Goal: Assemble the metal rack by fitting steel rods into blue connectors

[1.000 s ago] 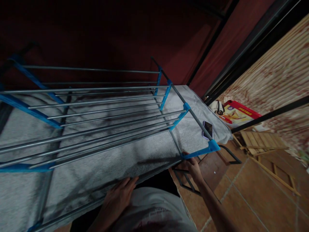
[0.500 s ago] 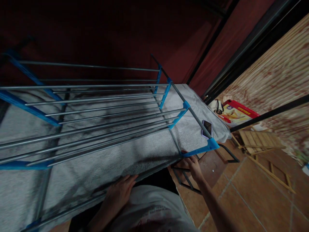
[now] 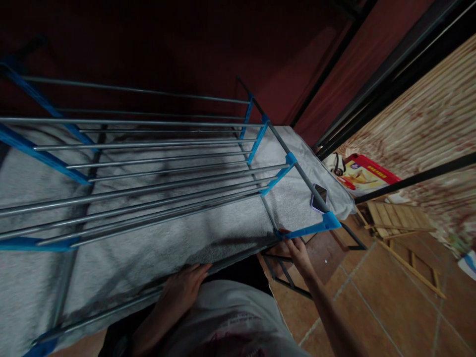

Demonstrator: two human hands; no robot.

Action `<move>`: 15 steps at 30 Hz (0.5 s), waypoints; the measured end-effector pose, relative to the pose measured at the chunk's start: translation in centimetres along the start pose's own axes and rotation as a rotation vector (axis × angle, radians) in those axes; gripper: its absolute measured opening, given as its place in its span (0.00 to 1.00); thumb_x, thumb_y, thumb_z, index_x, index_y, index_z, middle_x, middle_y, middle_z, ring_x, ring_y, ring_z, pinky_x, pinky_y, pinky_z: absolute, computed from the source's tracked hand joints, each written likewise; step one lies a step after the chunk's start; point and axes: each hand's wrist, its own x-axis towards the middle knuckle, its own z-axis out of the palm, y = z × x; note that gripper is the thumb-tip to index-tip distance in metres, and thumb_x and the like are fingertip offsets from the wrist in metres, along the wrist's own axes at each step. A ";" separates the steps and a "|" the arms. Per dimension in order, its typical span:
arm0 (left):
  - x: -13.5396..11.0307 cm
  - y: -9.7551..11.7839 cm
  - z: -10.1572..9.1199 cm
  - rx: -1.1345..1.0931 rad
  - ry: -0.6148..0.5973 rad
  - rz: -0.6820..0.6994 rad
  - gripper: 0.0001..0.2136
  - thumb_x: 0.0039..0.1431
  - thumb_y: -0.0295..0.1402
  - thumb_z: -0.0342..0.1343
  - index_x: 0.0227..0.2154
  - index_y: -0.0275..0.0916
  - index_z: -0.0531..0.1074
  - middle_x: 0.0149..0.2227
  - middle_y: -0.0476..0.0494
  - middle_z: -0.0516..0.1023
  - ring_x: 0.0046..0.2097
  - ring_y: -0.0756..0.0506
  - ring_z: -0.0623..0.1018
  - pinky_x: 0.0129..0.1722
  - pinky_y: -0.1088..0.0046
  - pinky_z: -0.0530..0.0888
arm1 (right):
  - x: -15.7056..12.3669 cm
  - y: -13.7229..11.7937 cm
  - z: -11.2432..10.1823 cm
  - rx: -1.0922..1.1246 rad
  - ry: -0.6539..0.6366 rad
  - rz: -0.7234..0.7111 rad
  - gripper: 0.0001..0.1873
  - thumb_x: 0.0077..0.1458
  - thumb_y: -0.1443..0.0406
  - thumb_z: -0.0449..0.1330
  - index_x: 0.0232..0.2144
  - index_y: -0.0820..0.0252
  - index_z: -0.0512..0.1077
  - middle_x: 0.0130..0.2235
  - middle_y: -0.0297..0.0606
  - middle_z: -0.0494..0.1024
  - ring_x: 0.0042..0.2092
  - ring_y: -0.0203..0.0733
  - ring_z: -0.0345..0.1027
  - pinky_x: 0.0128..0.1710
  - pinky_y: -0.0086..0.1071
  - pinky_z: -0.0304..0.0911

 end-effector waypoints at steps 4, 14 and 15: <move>-0.1 0.0 0.0 0.015 0.024 -0.014 0.20 0.67 0.32 0.42 0.55 0.45 0.74 0.50 0.41 0.81 0.49 0.43 0.81 0.47 0.65 0.77 | 0.0 0.0 -0.1 -0.028 -0.008 -0.009 0.30 0.57 0.43 0.59 0.53 0.55 0.75 0.53 0.43 0.78 0.60 0.55 0.66 0.62 0.49 0.58; -0.1 0.6 -0.4 0.012 -0.024 -0.028 0.20 0.69 0.33 0.42 0.56 0.45 0.74 0.50 0.41 0.80 0.50 0.42 0.80 0.49 0.64 0.76 | 0.0 -0.3 -0.1 -0.058 -0.001 -0.014 0.30 0.58 0.43 0.58 0.51 0.56 0.76 0.54 0.43 0.77 0.60 0.55 0.66 0.61 0.47 0.60; -0.1 0.7 -0.4 0.021 -0.032 -0.034 0.20 0.69 0.32 0.42 0.57 0.45 0.74 0.50 0.41 0.81 0.50 0.42 0.81 0.48 0.64 0.76 | 0.0 -0.3 -0.1 -0.058 -0.001 -0.015 0.30 0.58 0.43 0.58 0.51 0.56 0.76 0.54 0.43 0.77 0.60 0.55 0.66 0.60 0.47 0.61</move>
